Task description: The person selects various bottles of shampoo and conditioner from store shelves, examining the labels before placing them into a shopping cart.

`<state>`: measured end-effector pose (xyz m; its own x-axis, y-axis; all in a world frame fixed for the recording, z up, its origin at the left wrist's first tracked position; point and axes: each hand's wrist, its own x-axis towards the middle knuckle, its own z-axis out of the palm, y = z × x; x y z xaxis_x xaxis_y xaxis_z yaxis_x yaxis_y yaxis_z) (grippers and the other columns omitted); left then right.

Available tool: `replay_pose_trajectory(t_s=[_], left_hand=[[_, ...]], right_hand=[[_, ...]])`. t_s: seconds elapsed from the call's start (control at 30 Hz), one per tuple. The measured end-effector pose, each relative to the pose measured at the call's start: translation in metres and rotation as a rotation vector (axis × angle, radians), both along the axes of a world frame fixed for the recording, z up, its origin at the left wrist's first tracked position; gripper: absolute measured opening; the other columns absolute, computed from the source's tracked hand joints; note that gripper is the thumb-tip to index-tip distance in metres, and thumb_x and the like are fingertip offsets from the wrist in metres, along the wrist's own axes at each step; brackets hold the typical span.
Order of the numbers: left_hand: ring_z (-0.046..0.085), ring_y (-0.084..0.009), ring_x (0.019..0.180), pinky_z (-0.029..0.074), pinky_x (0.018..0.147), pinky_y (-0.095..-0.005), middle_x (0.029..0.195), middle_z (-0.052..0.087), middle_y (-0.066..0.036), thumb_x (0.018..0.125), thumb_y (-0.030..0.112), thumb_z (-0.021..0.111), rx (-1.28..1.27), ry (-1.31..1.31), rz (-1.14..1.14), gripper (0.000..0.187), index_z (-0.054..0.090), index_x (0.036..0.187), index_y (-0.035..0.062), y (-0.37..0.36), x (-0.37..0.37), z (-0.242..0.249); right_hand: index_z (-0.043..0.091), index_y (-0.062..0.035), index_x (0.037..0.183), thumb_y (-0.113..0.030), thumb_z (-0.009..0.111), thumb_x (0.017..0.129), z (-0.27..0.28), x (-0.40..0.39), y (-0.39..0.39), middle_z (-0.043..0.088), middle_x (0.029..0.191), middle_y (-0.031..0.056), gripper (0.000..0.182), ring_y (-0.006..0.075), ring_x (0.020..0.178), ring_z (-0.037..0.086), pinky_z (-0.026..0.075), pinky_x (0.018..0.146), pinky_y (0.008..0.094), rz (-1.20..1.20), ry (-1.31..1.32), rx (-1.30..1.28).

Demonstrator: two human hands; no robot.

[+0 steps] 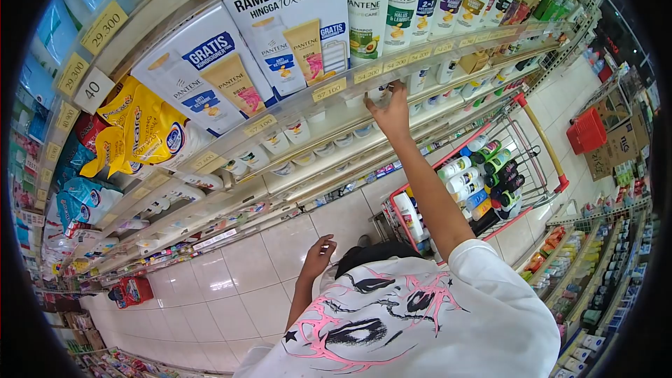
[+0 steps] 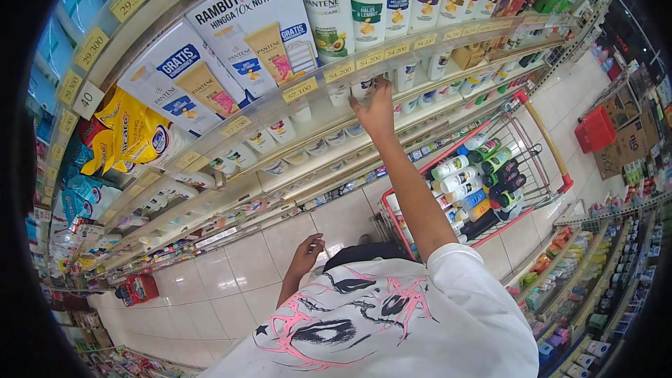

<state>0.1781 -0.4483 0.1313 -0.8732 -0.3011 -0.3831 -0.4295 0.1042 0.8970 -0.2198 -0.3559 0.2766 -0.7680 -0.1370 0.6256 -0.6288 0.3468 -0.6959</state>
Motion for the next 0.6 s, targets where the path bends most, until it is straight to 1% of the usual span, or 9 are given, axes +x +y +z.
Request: replay_pose_trajectory(t_s=[0.07,0.1,0.17,0.3,0.37,0.4,0.5,0.57,0.6], left_hand=[[0.062,-0.0159,0.083,0.050,0.075,-0.0294,0.101,0.067,-0.009,0.094,0.023,0.061,-0.010,-0.016,0.011,0.038,0.056,0.127,0.0049,-0.004,0.000,0.003],[0.062,-0.0159,0.083,0.050,0.075,-0.0294,0.101,0.067,-0.009,0.094,0.023,0.061,-0.010,-0.016,0.014,0.038,0.056,0.127,0.0049,-0.005,-0.001,0.005],[0.062,-0.0164,0.085,0.050,0.078,-0.0297,0.101,0.067,-0.009,0.094,0.022,0.060,-0.004,0.003,0.029,0.038,0.056,0.127,0.0036,-0.006,-0.001,0.009],[0.063,-0.0171,0.087,0.050,0.079,-0.0299,0.102,0.067,-0.009,0.094,0.023,0.060,-0.017,-0.021,0.018,0.038,0.056,0.127,0.0030,-0.008,-0.001,0.010],[0.063,-0.0176,0.087,0.050,0.079,-0.0300,0.101,0.067,-0.010,0.094,0.023,0.060,-0.009,-0.039,0.029,0.039,0.056,0.127,0.0030,-0.008,-0.001,0.007],[0.063,-0.0176,0.087,0.050,0.079,-0.0300,0.101,0.067,-0.010,0.094,0.023,0.060,-0.012,-0.044,0.020,0.039,0.056,0.127,0.0030,-0.007,-0.001,0.006],[0.063,-0.0173,0.087,0.050,0.079,-0.0302,0.100,0.067,-0.010,0.094,0.024,0.061,-0.014,-0.035,-0.002,0.039,0.057,0.127,0.0028,-0.007,-0.003,0.007],[0.063,-0.0173,0.086,0.050,0.077,-0.0295,0.100,0.067,-0.010,0.094,0.022,0.060,-0.017,-0.061,-0.003,0.038,0.057,0.127,0.0028,-0.005,-0.007,0.008],[0.063,-0.0173,0.086,0.050,0.077,-0.0295,0.100,0.067,-0.010,0.094,0.022,0.060,-0.010,-0.072,-0.038,0.038,0.057,0.127,0.0028,-0.007,-0.010,-0.002]], right_hand=[[0.044,0.0066,0.121,-0.016,0.081,0.067,-0.007,-0.003,0.001,0.052,0.112,0.0250,0.069,0.0426,0.106,0.051,0.042,0.095,0.0467,0.042,-0.007,0.033],[0.044,0.0066,0.121,-0.016,0.081,0.067,-0.010,-0.003,0.000,0.052,0.112,0.0250,0.069,0.0426,0.106,0.051,0.042,0.095,0.0467,0.045,-0.007,0.033],[0.051,0.0059,0.116,-0.017,0.083,0.066,-0.013,-0.002,0.000,0.058,0.102,0.0214,0.064,0.0360,0.093,0.054,0.045,0.086,0.0450,-0.095,0.148,0.067],[0.050,0.0061,0.116,-0.019,0.084,0.065,-0.010,-0.001,0.002,0.057,0.103,0.0214,0.066,0.0353,0.094,0.053,0.044,0.087,0.0437,-0.096,0.094,0.075],[0.046,0.0070,0.124,-0.022,0.083,0.066,-0.007,0.003,0.005,0.055,0.109,0.0236,0.075,0.0405,0.106,0.050,0.032,0.102,0.0504,-0.027,-0.036,0.068],[0.046,0.0070,0.124,-0.022,0.083,0.066,-0.005,0.005,0.008,0.055,0.109,0.0236,0.075,0.0405,0.106,0.050,0.032,0.102,0.0504,-0.036,-0.042,0.066],[0.042,0.0069,0.130,-0.028,0.081,0.069,-0.005,0.011,0.018,0.053,0.116,0.0245,0.080,0.0408,0.112,0.048,0.028,0.105,0.0530,-0.015,-0.036,0.160],[0.039,0.0064,0.135,-0.035,0.077,0.074,-0.012,0.020,0.027,0.050,0.125,0.0258,0.083,0.0404,0.119,0.045,0.022,0.109,0.0578,-0.030,0.041,0.188],[0.039,0.0039,0.136,-0.036,0.072,0.079,-0.009,0.035,0.035,0.046,0.132,0.0246,0.077,0.0395,0.124,0.042,0.016,0.111,0.0616,-0.027,0.004,0.192]])
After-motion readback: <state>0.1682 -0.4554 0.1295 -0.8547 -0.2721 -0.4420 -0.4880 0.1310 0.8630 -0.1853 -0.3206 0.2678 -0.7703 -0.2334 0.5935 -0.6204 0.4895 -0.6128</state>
